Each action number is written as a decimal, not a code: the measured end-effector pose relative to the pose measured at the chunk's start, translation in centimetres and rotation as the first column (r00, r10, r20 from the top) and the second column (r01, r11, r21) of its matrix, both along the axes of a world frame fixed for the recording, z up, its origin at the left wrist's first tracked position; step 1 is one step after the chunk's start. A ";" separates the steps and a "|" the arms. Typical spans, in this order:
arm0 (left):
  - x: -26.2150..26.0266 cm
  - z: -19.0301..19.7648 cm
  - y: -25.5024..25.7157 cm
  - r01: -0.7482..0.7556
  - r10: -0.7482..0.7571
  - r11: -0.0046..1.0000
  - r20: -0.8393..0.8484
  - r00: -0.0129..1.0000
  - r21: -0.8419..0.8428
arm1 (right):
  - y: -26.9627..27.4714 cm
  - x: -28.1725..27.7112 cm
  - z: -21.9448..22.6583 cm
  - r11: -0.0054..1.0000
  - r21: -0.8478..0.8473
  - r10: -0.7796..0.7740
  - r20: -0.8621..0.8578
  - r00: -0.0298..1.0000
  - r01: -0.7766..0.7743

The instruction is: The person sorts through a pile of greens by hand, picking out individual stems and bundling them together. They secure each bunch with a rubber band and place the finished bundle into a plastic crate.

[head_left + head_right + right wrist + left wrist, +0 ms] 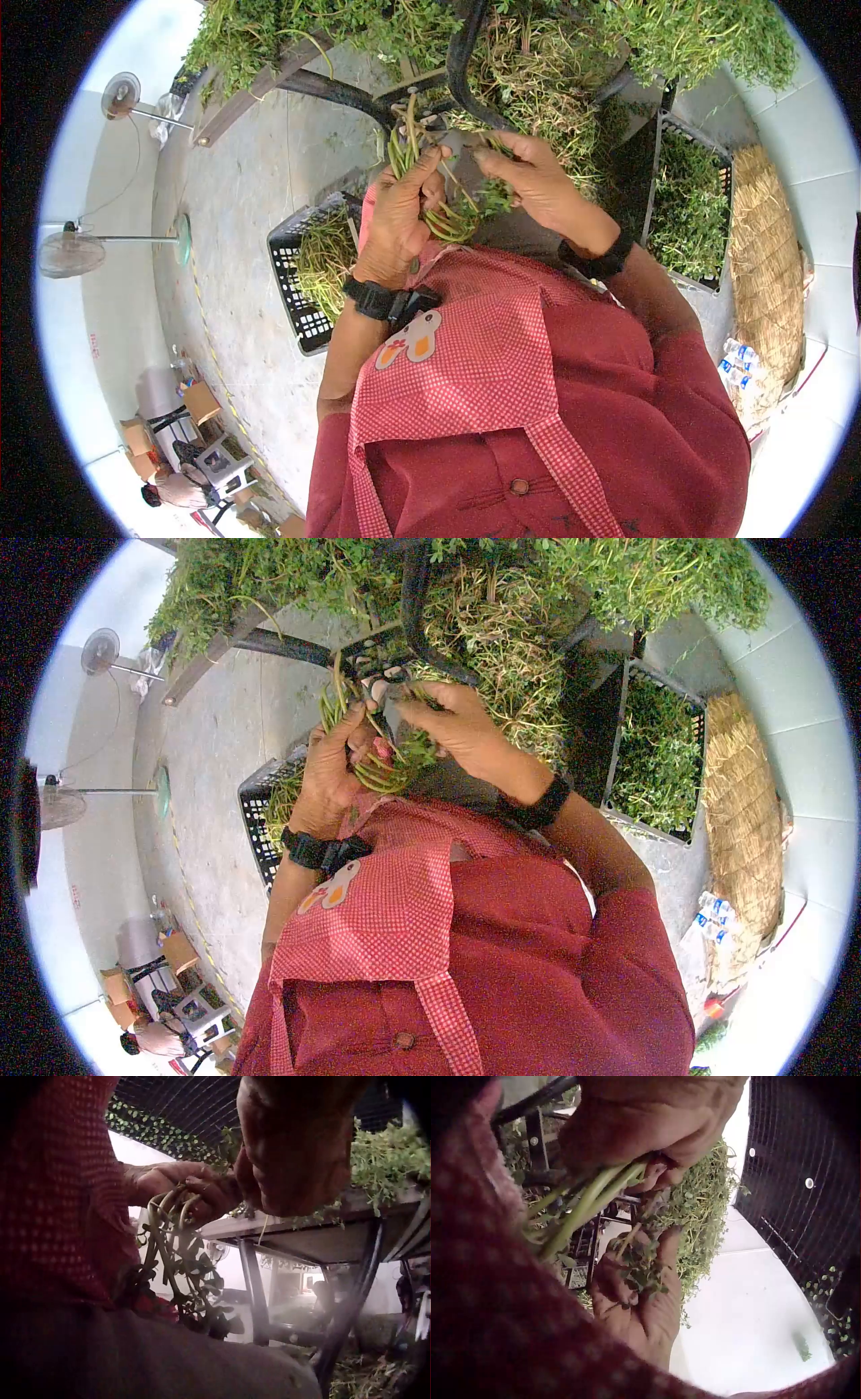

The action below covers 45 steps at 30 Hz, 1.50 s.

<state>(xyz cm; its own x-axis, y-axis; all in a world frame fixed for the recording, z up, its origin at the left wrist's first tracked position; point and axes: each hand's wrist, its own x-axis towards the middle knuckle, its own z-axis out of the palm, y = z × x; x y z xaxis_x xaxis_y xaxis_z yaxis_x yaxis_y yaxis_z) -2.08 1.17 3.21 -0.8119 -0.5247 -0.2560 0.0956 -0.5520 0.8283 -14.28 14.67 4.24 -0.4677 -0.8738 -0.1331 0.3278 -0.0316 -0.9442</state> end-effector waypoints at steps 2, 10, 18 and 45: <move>-0.1 0.4 0.5 -0.031 0.034 0.998 0.055 0.998 -0.054 | -1.2 0.6 -0.8 0.998 -0.064 -0.016 -0.056 0.998 0.013; 0.0 -0.1 0.5 -0.015 0.055 0.976 0.179 0.982 -0.217 | -2.6 0.0 -2.7 0.924 -0.131 -0.339 -0.711 0.615 0.359; 1.2 0.2 -1.6 -0.042 0.059 0.983 -0.088 0.994 0.178 | 13.7 -20.0 -10.0 0.529 0.108 -0.132 -0.969 0.207 0.842; 2.2 -8.1 -4.0 -0.015 0.114 0.943 -0.280 0.953 0.332 | -11.7 5.4 6.2 0.936 0.031 0.343 -0.291 0.893 -0.350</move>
